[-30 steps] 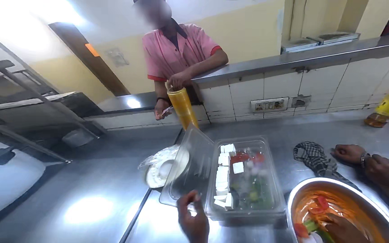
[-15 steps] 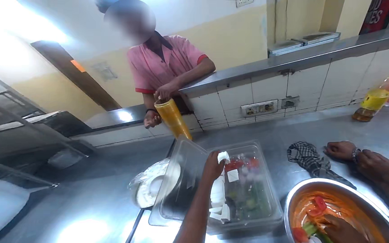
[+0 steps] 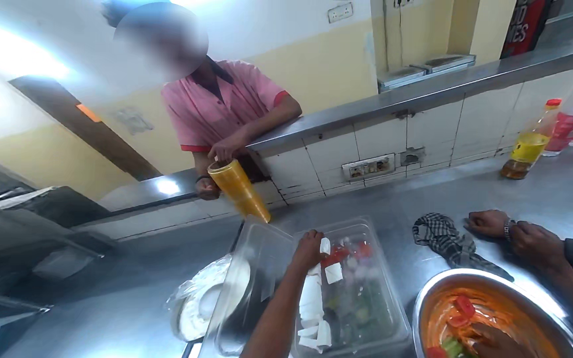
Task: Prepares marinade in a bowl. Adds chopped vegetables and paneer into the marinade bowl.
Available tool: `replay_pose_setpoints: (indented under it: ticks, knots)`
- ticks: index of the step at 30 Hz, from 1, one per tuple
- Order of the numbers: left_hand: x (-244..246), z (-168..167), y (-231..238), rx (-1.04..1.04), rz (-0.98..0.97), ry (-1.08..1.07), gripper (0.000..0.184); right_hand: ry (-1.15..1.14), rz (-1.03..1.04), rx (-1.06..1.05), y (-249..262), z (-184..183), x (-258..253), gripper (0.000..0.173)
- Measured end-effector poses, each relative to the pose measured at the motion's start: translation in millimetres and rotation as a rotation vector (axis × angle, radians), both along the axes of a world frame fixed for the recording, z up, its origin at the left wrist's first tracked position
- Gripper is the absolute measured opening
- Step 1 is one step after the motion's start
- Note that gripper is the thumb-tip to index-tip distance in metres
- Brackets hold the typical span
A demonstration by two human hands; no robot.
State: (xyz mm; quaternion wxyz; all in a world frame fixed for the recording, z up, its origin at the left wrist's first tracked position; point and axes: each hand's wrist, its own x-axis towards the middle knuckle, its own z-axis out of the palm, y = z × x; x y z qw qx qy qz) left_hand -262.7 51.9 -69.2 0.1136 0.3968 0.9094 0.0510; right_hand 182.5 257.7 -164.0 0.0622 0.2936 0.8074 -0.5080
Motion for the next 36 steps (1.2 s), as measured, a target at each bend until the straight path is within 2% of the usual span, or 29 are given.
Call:
replay_pose_setpoints:
  ticks: [6,11,13,16,20,23,25,29,33,36]
  knots:
    - [-2.1,4.5,6.2,-0.091,-0.13,-0.028,0.061,-0.027,-0.097,-0.038,-15.3,29.3,-6.5,0.031]
    - [-3.6,12.9,15.5,-0.167,-0.202,-0.021,0.061,-0.046,-0.033,-0.029,-4.4,14.3,-6.3,0.032]
    - [2.8,21.0,14.5,-0.04,-0.153,-0.061,0.062,-0.04,-0.057,-0.032,-5.8,14.6,-5.6,0.032]
    - [31.2,29.9,11.3,0.339,-0.011,-0.243,0.063,0.008,-0.061,-0.039,-3.5,1.6,0.1,0.029]
    - [103.9,21.1,14.0,0.876,0.168,-0.858,0.047,-0.023,-0.034,-0.034,-0.1,-1.6,-1.2,0.025]
    - [180.5,23.3,17.6,1.047,0.221,-1.253,0.04,-0.063,-0.01,-0.034,2.1,-1.7,-4.4,0.027]
    - [219.3,19.9,21.6,1.068,0.233,-1.39,0.041,-0.064,0.004,-0.022,2.3,-2.4,-4.2,0.029]
    - [268.4,4.8,31.6,1.067,0.28,-1.522,0.039,-0.061,0.006,-0.023,1.4,2.0,-4.4,0.03]
    - [294.5,-6.8,42.2,0.986,0.321,-1.44,0.047,-0.045,0.012,-0.044,1.0,1.3,-5.1,0.03]
    - [296.4,-4.2,52.2,0.747,0.263,-1.36,0.056,-0.044,0.018,-0.068,1.0,2.3,-5.9,0.03]
